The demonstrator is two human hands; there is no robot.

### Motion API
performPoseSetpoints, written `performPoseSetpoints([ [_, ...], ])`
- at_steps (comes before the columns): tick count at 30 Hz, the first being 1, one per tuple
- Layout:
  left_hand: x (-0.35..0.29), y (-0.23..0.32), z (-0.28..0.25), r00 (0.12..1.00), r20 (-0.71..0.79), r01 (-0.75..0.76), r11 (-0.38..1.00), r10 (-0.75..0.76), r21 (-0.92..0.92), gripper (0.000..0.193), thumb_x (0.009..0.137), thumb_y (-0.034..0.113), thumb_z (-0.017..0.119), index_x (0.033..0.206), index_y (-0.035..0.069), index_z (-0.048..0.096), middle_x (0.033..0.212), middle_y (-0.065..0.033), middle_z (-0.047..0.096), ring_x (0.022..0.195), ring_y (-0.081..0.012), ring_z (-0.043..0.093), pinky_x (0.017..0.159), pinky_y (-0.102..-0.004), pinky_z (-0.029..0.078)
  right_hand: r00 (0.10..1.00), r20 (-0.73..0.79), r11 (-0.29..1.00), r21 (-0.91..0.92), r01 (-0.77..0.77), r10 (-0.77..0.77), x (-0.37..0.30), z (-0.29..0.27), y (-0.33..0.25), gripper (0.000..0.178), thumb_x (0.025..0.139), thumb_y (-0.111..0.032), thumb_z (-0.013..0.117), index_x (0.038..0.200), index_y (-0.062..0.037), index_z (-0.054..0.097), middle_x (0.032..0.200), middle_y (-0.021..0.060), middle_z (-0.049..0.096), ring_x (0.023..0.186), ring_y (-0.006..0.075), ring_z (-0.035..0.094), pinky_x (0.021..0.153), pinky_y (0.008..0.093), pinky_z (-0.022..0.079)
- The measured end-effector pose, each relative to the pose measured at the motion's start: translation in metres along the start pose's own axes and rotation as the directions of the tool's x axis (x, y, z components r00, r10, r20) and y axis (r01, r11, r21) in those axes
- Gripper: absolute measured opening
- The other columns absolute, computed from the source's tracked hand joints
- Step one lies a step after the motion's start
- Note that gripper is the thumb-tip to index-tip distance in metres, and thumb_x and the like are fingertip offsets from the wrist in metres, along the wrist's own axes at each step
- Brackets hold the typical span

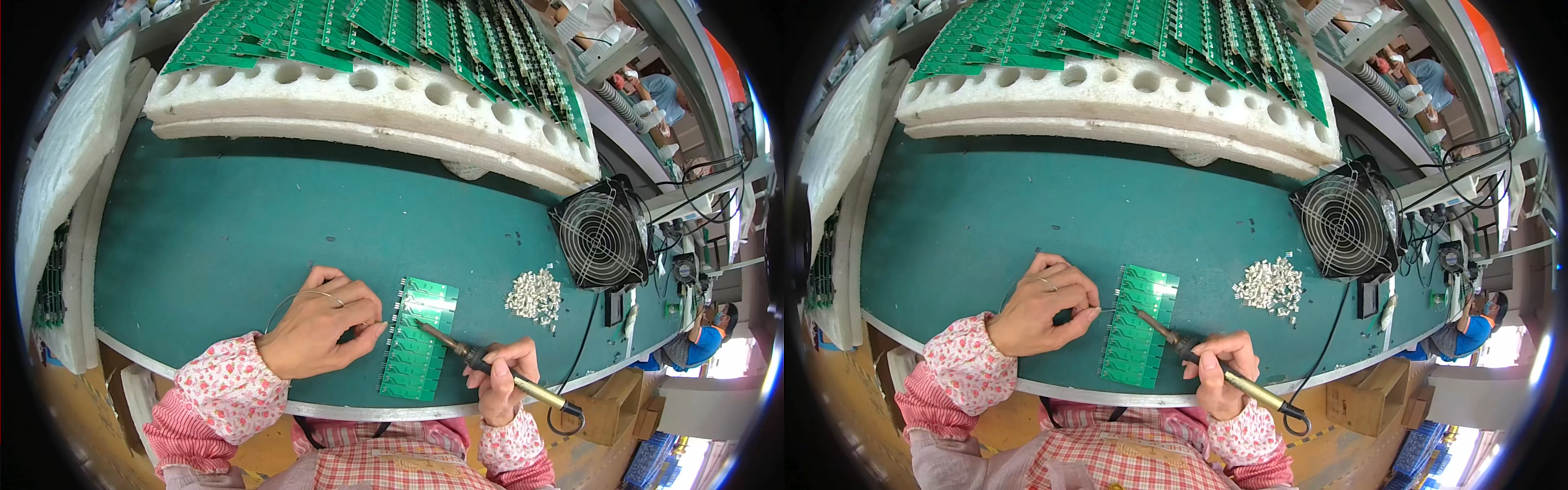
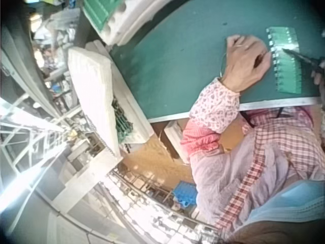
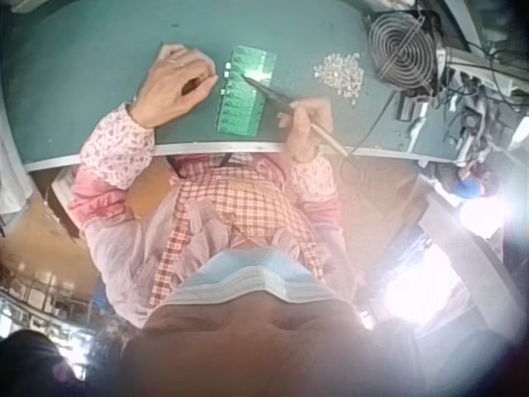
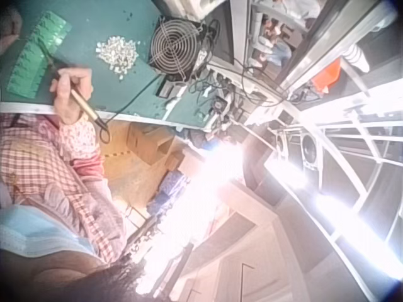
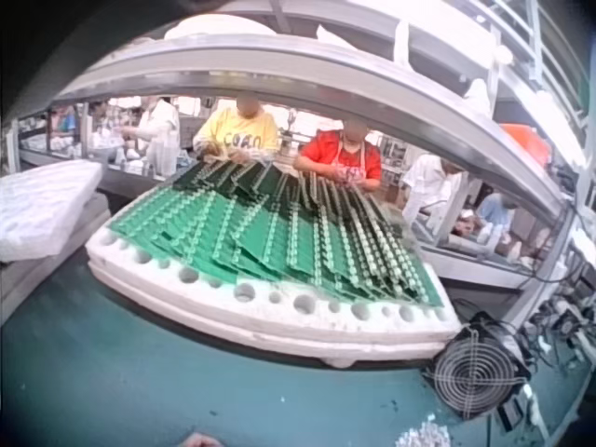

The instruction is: The person solders components onto a printed circuit board strip using a soldering iron and solder wire, holds up the board by hand, and then solders components onto another printed circuit board strip.

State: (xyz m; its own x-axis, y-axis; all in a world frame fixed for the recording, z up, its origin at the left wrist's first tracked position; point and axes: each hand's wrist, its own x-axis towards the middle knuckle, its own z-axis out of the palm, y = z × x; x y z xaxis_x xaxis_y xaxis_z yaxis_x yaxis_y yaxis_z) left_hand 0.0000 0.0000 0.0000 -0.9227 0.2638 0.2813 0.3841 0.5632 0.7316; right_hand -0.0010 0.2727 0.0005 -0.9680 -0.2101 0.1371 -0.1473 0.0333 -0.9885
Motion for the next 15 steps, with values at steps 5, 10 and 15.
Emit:
performPoseSetpoints([
  [5,0.0000,0.0012,0.0013,1.000,0.001,-0.031,1.000,0.031,0.002,0.023,0.076,0.008,0.071,0.064,0.010,0.052,0.085,0.0025,0.063,0.074,-0.0162,0.056,0.087,-0.0351,0.038,0.999,0.048,1.000,0.009,-0.002,0.002,-0.0080,0.0032,-0.0068,0.020,0.093,-0.018,0.057,0.092,0.0004,0.049,0.063,0.0108,0.060,0.049,0.0120,0.057,0.046,0.0251,0.046],
  [10,0.0004,0.0017,0.0012,0.999,0.009,-0.051,0.999,0.051,0.009,0.022,0.075,0.008,0.072,0.064,0.009,0.053,0.086,0.0023,0.063,0.075,-0.0162,0.055,0.087,-0.0350,0.038,0.986,0.118,0.988,-0.081,0.128,-0.118,-0.0046,0.0072,-0.0078,0.015,0.089,-0.010,0.059,0.088,0.0014,0.051,0.060,0.0092,0.061,0.047,0.0131,0.059,0.045,0.0248,0.047],
  [15,0.0000,0.0015,0.0018,0.998,0.015,-0.055,0.998,0.054,0.012,0.022,0.075,0.008,0.072,0.064,0.010,0.053,0.087,0.0027,0.063,0.076,-0.0163,0.055,0.087,-0.0348,0.038,0.990,0.102,0.993,-0.069,0.100,-0.092,-0.0050,0.0079,-0.0086,0.012,0.089,-0.008,0.059,0.089,0.0014,0.051,0.061,0.0096,0.061,0.048,0.0134,0.060,0.046,0.0250,0.048],
])
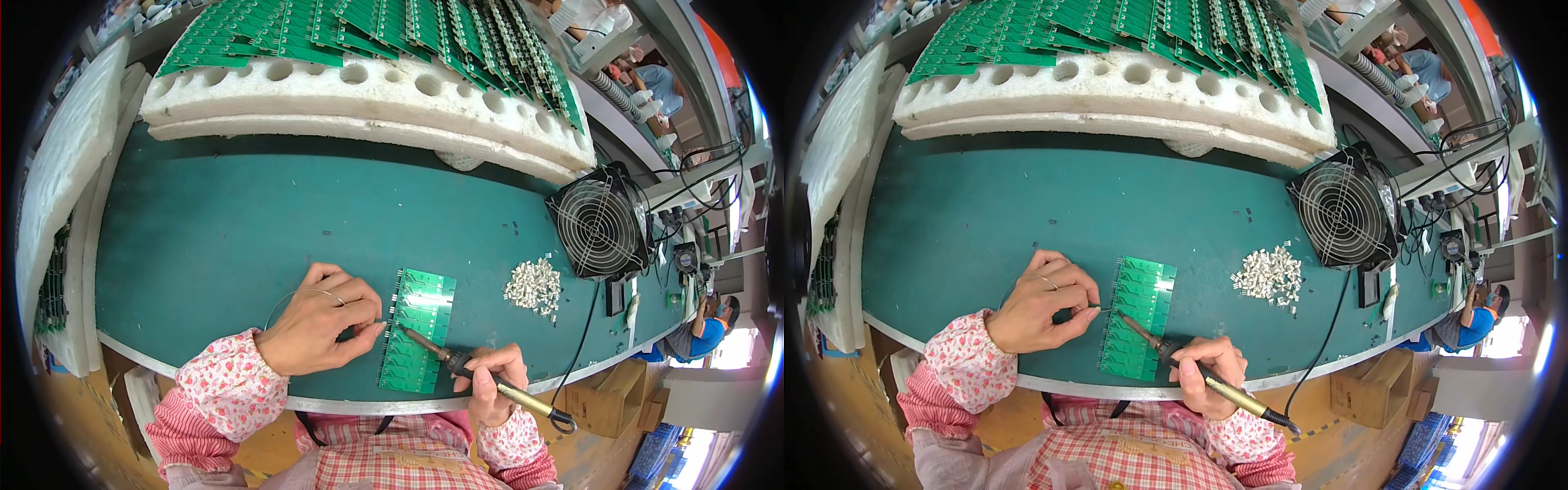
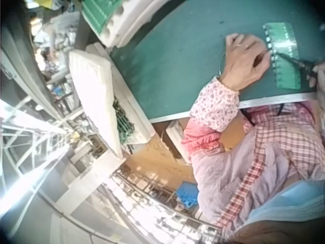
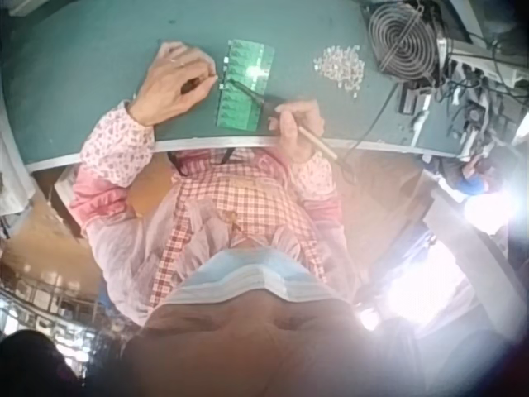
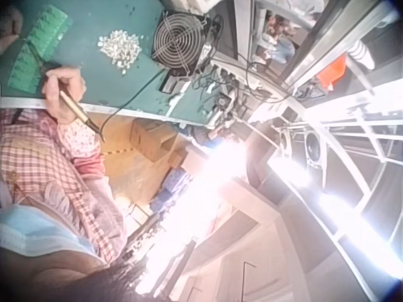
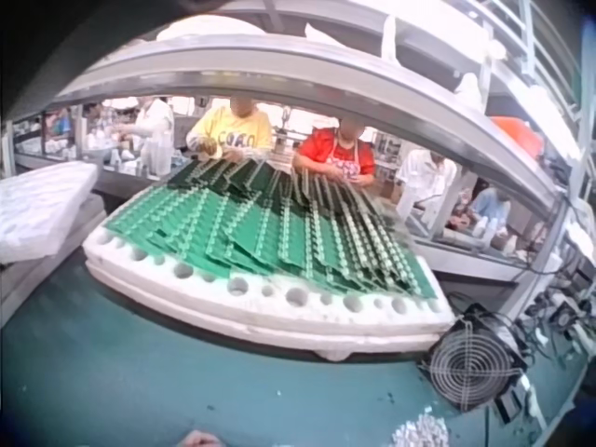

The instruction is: The person solders components onto a printed circuit board strip using a soldering iron and solder wire, holds up the board by hand, and then solders components onto another printed circuit board strip.

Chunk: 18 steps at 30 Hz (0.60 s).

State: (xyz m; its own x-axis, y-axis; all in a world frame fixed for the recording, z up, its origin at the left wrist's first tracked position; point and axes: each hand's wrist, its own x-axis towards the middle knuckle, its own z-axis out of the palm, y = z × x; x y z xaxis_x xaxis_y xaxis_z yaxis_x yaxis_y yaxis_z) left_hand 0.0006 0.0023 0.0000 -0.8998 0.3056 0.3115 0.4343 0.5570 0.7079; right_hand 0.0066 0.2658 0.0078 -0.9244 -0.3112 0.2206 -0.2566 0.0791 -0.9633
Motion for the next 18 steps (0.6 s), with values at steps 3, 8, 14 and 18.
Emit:
performPoseSetpoints([
  [3,0.0001,0.0001,0.0002,1.000,0.006,-0.006,1.000,0.006,0.007,0.021,0.075,0.009,0.072,0.064,0.010,0.053,0.087,0.0028,0.063,0.077,-0.0162,0.055,0.087,-0.0347,0.038,1.000,0.003,1.000,-0.017,-0.011,0.011,0.0002,0.0000,0.0007,0.012,0.089,-0.008,0.059,0.089,0.0013,0.052,0.061,0.0099,0.062,0.049,0.0133,0.061,0.046,0.0248,0.048],
  [8,-0.0008,0.0000,0.0011,1.000,0.016,-0.019,0.998,0.018,0.057,0.021,0.074,0.011,0.073,0.066,0.011,0.053,0.088,0.0037,0.062,0.082,-0.0162,0.055,0.088,-0.0349,0.037,1.000,0.027,0.999,-0.041,-0.012,0.013,0.0026,0.0010,-0.0006,0.012,0.089,-0.008,0.060,0.088,0.0010,0.052,0.061,0.0093,0.062,0.048,0.0130,0.060,0.046,0.0244,0.048],
  [14,-0.0002,0.0002,0.0011,1.000,0.019,-0.014,0.998,0.013,0.056,0.021,0.075,0.011,0.073,0.067,0.011,0.053,0.088,0.0037,0.061,0.082,-0.0166,0.055,0.088,-0.0352,0.037,0.999,0.031,0.998,-0.068,-0.005,0.007,0.0024,-0.0006,-0.0010,0.013,0.089,-0.010,0.060,0.088,0.0006,0.052,0.060,0.0092,0.062,0.048,0.0126,0.060,0.045,0.0240,0.046],
  [18,-0.0008,0.0000,0.0017,1.000,0.016,-0.009,0.999,0.008,0.046,0.021,0.075,0.011,0.072,0.067,0.011,0.053,0.089,0.0037,0.061,0.082,-0.0167,0.054,0.088,-0.0355,0.037,0.999,0.036,0.998,-0.054,0.021,-0.019,0.0043,0.0010,-0.0016,0.014,0.089,-0.010,0.060,0.087,0.0006,0.052,0.061,0.0097,0.062,0.048,0.0129,0.060,0.045,0.0248,0.048],
])
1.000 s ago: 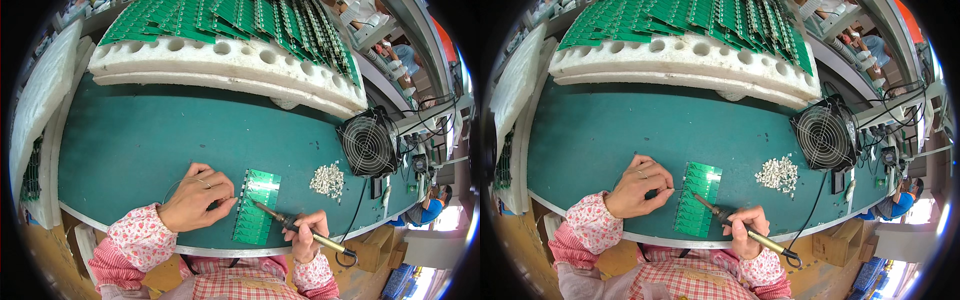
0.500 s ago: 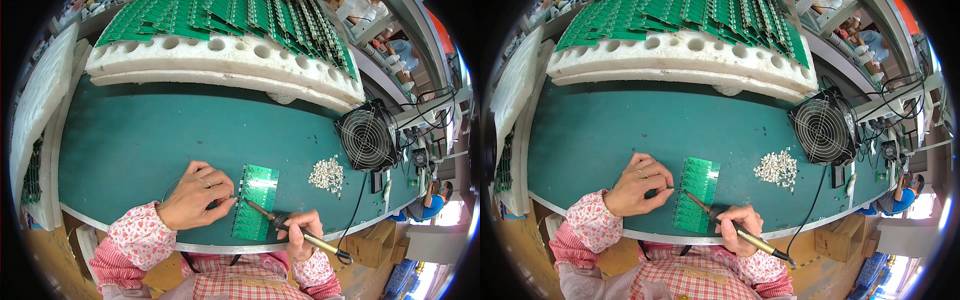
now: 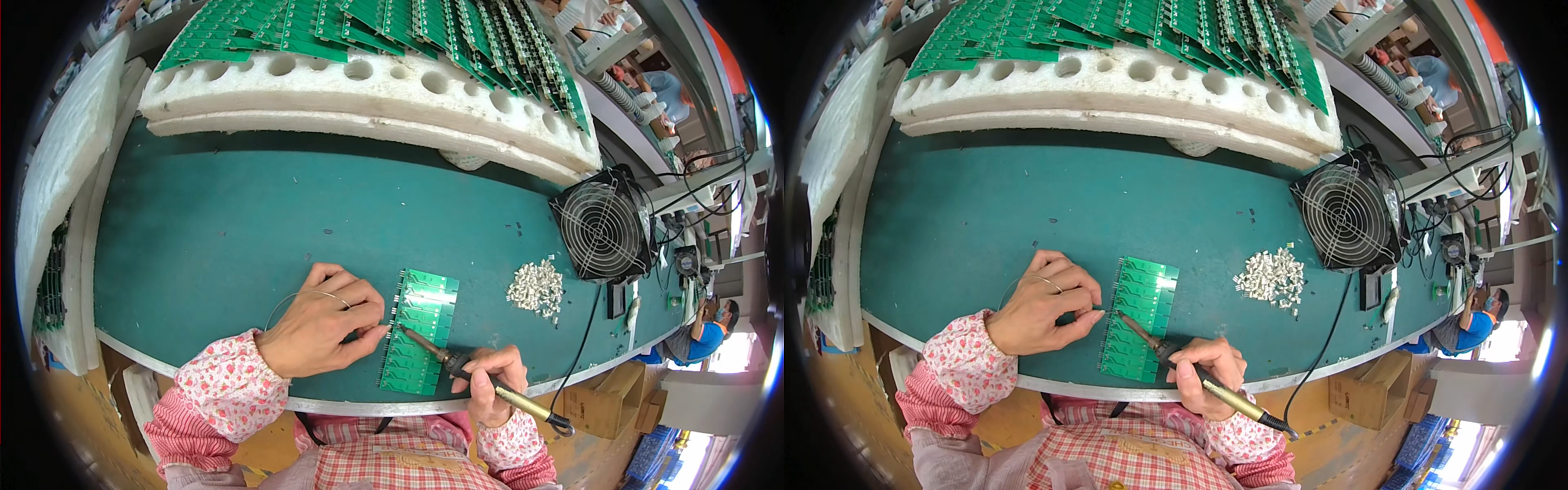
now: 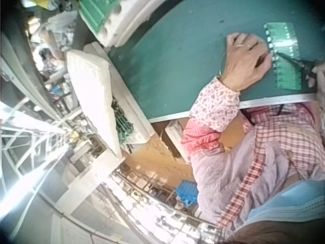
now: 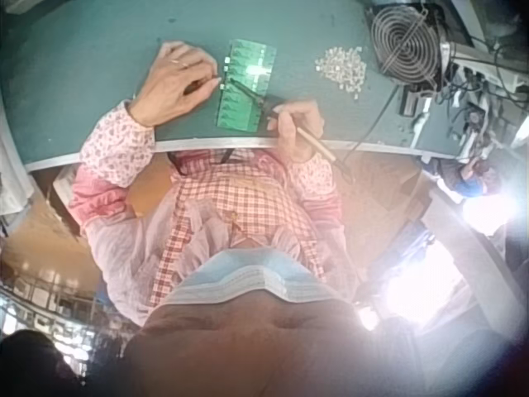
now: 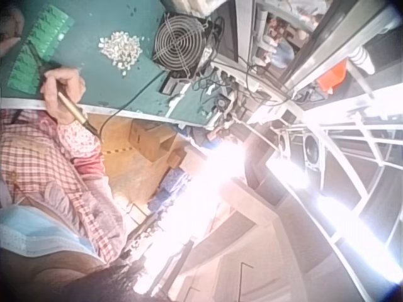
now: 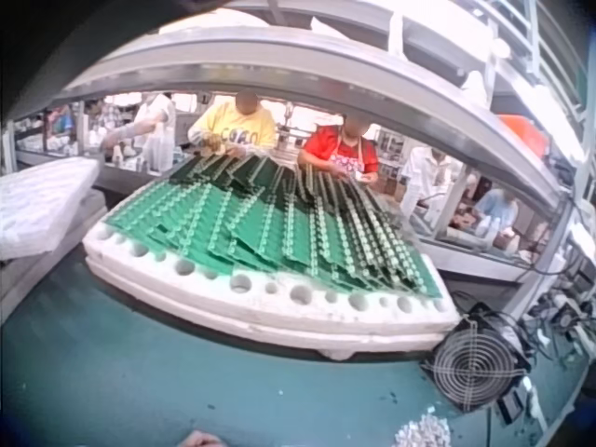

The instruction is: The person solders components onto a printed circuit board strip using a soldering iron and solder wire, holds up the board by hand, and then solders components onto another printed circuit board strip.

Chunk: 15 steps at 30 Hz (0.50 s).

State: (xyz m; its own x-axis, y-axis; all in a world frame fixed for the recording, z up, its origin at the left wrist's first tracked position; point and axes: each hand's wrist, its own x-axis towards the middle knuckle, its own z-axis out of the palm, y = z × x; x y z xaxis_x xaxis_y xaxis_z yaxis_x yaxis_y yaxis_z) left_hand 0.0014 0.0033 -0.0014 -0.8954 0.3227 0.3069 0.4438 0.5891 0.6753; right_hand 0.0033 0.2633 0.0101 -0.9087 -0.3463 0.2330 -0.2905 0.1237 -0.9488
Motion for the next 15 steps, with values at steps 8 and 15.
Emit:
performPoseSetpoints([
  [8,0.0007,-0.0005,0.0006,1.000,-0.013,-0.008,1.000,0.008,0.008,0.020,0.075,0.010,0.072,0.067,0.010,0.054,0.089,0.0033,0.061,0.080,-0.0168,0.054,0.088,-0.0352,0.037,1.000,0.021,1.000,0.016,0.023,-0.024,-0.0005,0.0000,0.0019,0.015,0.089,-0.011,0.061,0.088,0.0005,0.052,0.062,0.0095,0.062,0.048,0.0135,0.060,0.045,0.0261,0.049],
  [15,0.0006,0.0004,-0.0010,1.000,-0.022,0.006,1.000,-0.007,-0.018,0.021,0.076,0.009,0.072,0.067,0.010,0.053,0.089,0.0024,0.061,0.076,-0.0165,0.054,0.087,-0.0352,0.038,0.998,0.021,0.998,-0.010,0.059,-0.059,-0.0002,-0.0014,0.0018,0.015,0.089,-0.011,0.061,0.088,0.0008,0.053,0.061,0.0088,0.061,0.048,0.0135,0.060,0.044,0.0253,0.047],
])
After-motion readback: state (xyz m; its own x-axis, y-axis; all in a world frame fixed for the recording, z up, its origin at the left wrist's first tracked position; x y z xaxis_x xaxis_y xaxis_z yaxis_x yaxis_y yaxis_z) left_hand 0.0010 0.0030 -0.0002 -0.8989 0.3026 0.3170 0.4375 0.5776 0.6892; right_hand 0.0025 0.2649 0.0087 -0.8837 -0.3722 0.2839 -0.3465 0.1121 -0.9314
